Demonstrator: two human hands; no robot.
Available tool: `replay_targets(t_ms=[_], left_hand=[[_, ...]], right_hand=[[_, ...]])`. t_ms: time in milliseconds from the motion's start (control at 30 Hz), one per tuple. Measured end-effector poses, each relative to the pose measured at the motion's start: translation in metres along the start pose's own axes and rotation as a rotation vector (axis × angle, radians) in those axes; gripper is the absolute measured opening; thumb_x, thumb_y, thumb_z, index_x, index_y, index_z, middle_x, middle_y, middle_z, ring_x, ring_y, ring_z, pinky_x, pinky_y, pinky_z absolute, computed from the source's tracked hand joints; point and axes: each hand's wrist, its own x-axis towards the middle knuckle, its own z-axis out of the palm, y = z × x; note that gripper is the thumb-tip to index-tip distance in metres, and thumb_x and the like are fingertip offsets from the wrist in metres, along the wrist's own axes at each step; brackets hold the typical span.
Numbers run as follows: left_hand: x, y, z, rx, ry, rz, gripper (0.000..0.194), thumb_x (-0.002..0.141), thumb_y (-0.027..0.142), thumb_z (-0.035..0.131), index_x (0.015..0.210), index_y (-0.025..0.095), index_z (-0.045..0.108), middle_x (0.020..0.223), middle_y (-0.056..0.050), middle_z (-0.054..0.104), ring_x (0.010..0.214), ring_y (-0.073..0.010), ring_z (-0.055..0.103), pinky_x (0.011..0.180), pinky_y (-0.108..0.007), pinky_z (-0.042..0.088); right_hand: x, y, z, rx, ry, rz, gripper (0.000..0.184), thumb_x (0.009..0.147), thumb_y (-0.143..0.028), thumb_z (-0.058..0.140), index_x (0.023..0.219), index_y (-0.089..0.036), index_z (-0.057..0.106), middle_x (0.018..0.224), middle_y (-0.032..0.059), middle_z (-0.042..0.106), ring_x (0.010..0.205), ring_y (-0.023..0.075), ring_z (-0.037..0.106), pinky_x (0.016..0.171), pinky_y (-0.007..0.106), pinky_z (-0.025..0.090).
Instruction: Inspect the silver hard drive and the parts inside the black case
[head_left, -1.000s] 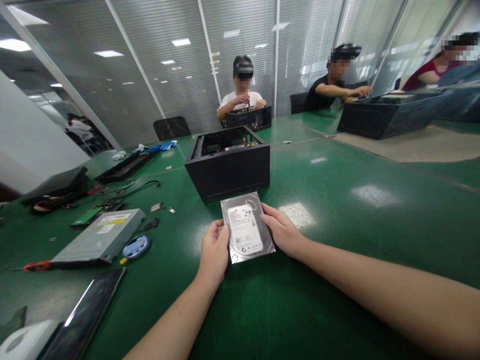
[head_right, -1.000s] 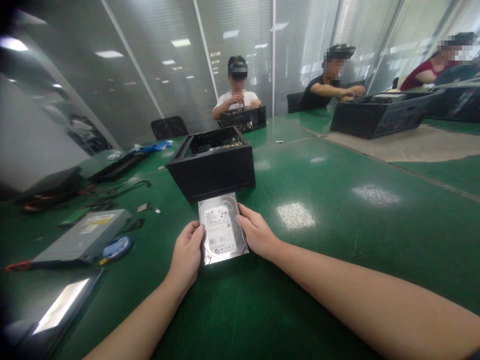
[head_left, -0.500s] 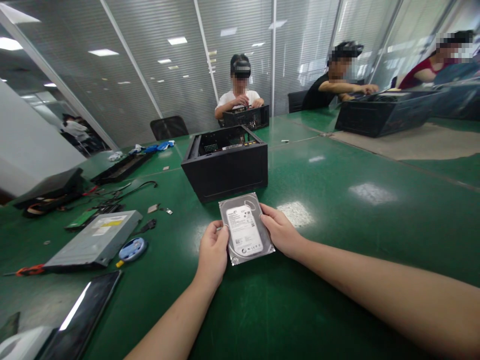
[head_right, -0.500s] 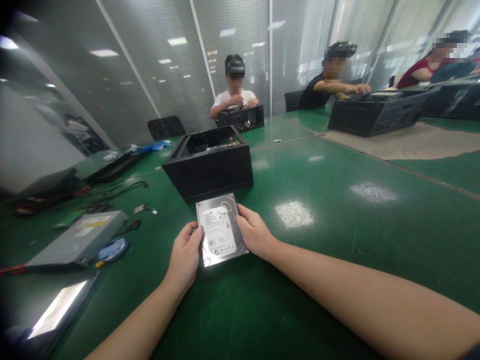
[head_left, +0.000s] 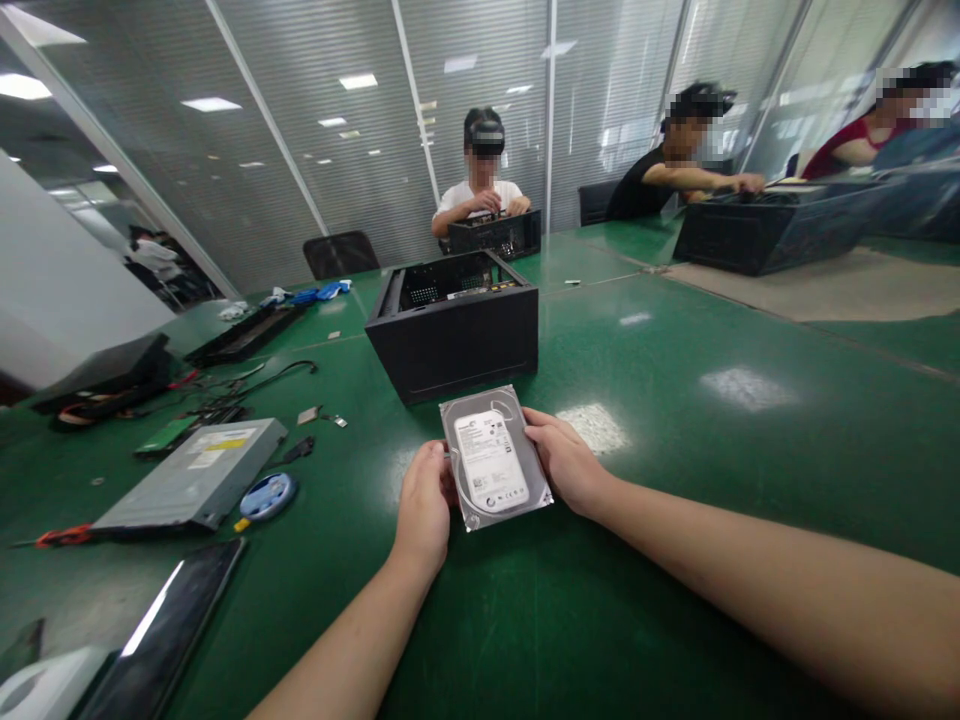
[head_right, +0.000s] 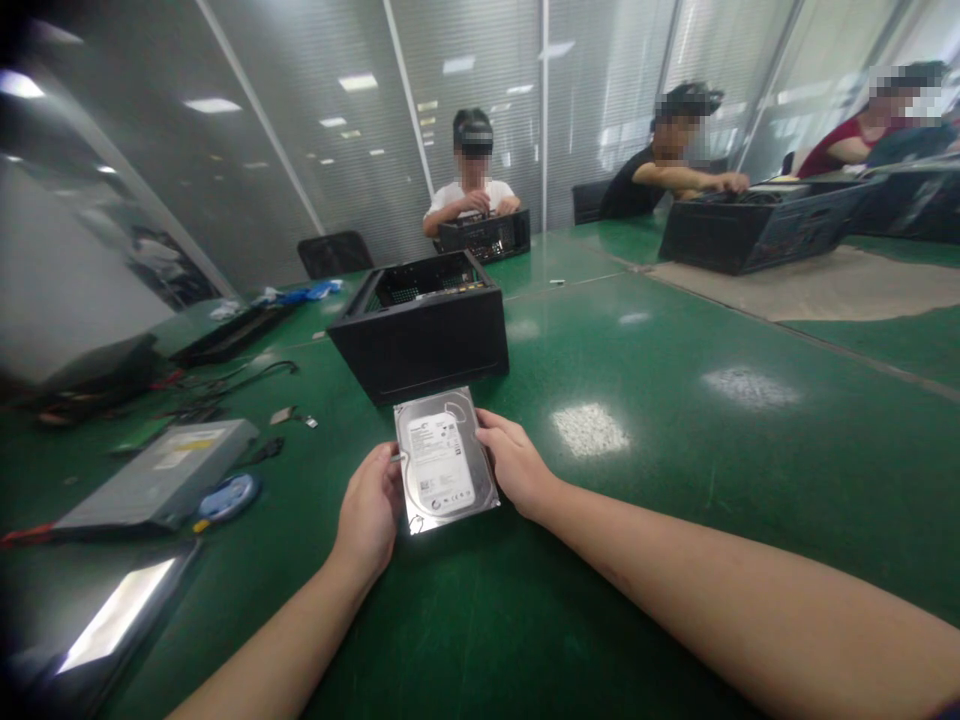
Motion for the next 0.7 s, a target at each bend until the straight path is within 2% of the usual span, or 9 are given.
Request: replay_targets(t_ms=[100, 200, 500, 700], left_hand=[[-0.0015, 0.004, 0.0025, 0.06, 0.006, 0.01, 0.023, 0.084, 0.04, 0.063, 0.09, 0.019, 0.059, 0.076, 0.001, 0.067, 0.067, -0.015, 0.063, 0.059, -0.023, 0.047], [-0.0029, 0.0084, 0.0046, 0.087, 0.003, -0.008, 0.026, 0.081, 0.04, 0.067, 0.094, 0.018, 0.059, 0.075, 0.0, 0.069, 0.066, -0.0158, 0.064, 0.059, -0.024, 0.048], [-0.0037, 0.0078, 0.0025, 0.162, 0.017, 0.047, 0.03, 0.083, 0.046, 0.064, 0.095, 0.018, 0.06, 0.084, -0.002, 0.07, 0.074, -0.0184, 0.066, 0.065, -0.027, 0.05], [-0.0034, 0.0073, -0.0005, 0.22, 0.013, 0.069, 0.03, 0.085, 0.047, 0.062, 0.097, 0.02, 0.06, 0.088, -0.002, 0.07, 0.077, -0.0183, 0.066, 0.069, -0.028, 0.051]], right_hand=[[-0.0002, 0.0009, -0.0003, 0.041, -0.008, 0.012, 0.033, 0.089, -0.029, 0.052, 0.119, -0.025, 0.065, 0.107, 0.0029, 0.073, 0.092, 0.0219, 0.068, 0.081, 0.035, 0.052], [-0.0026, -0.0024, 0.0006, 0.03, -0.047, 0.012, 0.035, 0.089, -0.031, 0.057, 0.122, -0.024, 0.063, 0.111, 0.0042, 0.071, 0.094, 0.0222, 0.068, 0.083, 0.036, 0.053], [-0.0042, -0.0038, -0.0001, -0.005, -0.11, -0.033, 0.04, 0.092, -0.034, 0.055, 0.131, -0.025, 0.058, 0.119, 0.0044, 0.068, 0.105, 0.0223, 0.065, 0.093, 0.038, 0.051], [-0.007, -0.0085, 0.0026, -0.039, -0.097, -0.048, 0.041, 0.091, -0.035, 0.056, 0.131, -0.025, 0.058, 0.116, 0.0039, 0.069, 0.106, 0.0221, 0.065, 0.092, 0.037, 0.051]])
